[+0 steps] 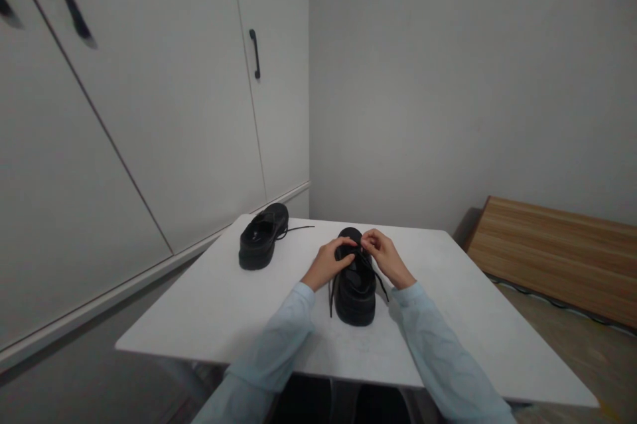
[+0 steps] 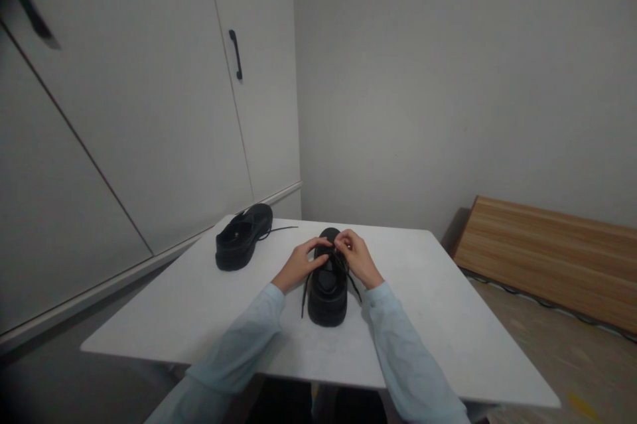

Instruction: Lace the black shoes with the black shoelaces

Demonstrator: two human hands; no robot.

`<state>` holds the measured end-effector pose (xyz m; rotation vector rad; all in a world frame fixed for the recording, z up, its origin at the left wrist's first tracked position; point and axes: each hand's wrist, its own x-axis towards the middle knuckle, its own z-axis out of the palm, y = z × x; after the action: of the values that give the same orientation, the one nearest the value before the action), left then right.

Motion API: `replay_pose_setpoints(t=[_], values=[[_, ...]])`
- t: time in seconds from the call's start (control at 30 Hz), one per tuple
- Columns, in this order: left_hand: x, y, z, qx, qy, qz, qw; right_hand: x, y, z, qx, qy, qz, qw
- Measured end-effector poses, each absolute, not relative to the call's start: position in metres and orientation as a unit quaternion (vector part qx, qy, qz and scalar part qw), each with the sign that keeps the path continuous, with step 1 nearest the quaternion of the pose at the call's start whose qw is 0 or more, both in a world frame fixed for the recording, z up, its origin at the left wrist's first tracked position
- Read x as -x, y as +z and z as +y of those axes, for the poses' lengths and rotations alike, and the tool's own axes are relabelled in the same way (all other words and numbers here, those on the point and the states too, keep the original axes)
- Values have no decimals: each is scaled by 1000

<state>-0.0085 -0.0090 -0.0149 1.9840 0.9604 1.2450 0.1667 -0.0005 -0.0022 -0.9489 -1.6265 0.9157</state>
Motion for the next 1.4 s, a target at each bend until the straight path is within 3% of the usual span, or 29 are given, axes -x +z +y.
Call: replay_pose_setpoints(t=[0.17,0.63,0.97,1.4], values=[[10,-16,-8,-746,471,362,302,-168,5,-10,383,445,-640,496],[12,-15,-9,-753,464,358,299,-168,1,-5,366,404,-637,545],[12,-15,-9,-747,465,363,307,-172,7,-9,409,241,-726,497],[14,-17,-9,-742,465,365,316,-196,2,2,443,150,-791,394]])
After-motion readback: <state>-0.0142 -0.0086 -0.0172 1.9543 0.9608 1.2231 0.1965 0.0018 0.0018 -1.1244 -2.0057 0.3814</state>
